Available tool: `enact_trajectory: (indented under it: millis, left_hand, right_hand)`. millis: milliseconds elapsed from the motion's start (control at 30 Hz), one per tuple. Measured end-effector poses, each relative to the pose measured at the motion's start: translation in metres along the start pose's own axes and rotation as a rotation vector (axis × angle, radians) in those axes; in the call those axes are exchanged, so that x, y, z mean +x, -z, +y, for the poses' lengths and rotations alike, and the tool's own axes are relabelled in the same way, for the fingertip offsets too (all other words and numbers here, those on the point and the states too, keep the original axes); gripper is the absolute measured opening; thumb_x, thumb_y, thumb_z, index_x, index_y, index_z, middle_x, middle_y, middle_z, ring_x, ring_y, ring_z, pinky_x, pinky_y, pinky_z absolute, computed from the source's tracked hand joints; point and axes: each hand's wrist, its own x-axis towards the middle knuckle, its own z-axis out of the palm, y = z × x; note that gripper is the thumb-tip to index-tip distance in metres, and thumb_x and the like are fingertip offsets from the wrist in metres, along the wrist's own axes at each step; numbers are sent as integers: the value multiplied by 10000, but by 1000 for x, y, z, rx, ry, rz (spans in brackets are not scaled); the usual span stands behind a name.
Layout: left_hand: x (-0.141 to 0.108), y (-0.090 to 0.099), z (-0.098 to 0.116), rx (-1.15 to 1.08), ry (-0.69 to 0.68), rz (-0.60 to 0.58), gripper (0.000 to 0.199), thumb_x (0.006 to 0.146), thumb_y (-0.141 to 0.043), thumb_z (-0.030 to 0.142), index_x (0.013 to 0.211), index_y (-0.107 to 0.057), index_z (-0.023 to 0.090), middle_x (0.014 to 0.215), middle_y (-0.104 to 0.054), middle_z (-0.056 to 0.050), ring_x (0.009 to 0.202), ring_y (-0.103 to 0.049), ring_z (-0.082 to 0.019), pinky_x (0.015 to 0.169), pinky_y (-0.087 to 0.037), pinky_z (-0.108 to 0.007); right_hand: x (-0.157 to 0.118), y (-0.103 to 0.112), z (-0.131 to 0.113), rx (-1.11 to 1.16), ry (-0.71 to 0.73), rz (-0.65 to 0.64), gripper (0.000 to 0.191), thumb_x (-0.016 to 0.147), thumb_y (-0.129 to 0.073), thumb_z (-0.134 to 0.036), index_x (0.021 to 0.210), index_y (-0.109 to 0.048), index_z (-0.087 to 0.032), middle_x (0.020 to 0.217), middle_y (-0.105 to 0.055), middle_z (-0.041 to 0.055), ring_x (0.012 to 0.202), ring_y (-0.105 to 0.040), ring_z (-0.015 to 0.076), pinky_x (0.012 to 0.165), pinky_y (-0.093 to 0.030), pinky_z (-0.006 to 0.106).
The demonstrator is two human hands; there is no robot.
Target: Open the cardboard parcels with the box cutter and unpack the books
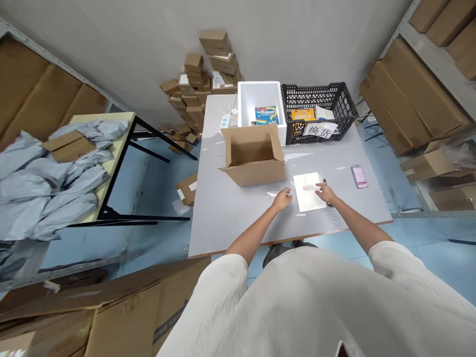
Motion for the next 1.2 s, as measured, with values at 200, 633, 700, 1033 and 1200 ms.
enact_trajectory:
  millis: [200, 633, 700, 1033, 1200]
  left_hand:
    - [7, -59, 9, -75, -44, -120, 506, 936, -719, 253, 1441, -698, 220, 1560, -681, -148, 1378, -691, -333, 1247, -505, -494]
    - [10, -90, -11, 49, 18, -265, 745, 914, -796, 403, 1592, -580, 184, 1739, -502, -199, 1637, -455, -388, 1365, -335, -513]
    - [9, -85, -9, 24, 38, -234, 714, 930, -787, 402, 1580, -590, 180, 1713, -535, -203, 1616, -490, -379, 1354, -356, -501]
    - [7, -46, 19, -261, 28, -30, 386, 1052, -656, 308, 1425, -708, 223, 1492, -729, -138, 1318, -722, -268, 1183, -542, -426]
    - [3, -27, 33, -336, -86, 27, 425, 1042, -671, 280, 1465, -688, 239, 1472, -730, -123, 1290, -723, -253, 1164, -552, -424]
  right_hand:
    - [-15, -33, 15, -175, -145, -142, 637, 994, -695, -399, 1614, -633, -270, 1795, -392, 176, 1587, -468, 438, 1279, -414, 599]
    - [-26, -60, 12, -178, -109, -189, 679, 1035, -609, -380, 1674, -486, -188, 1833, -341, 170, 1660, -347, 409, 1310, -363, 562]
    - [-27, -56, 7, -124, -109, -168, 634, 1044, -582, -364, 1651, -527, -187, 1813, -388, 165, 1645, -395, 397, 1316, -375, 549]
    - [-38, -37, -41, 341, -47, 141, 526, 1028, -585, -469, 1459, -727, -203, 1641, -617, 145, 1542, -562, 300, 1294, -441, 459]
    - [-45, -19, -82, 684, -4, 227, 529, 939, -668, -599, 1306, -795, -240, 1473, -723, 123, 1359, -677, 306, 1154, -559, 453]
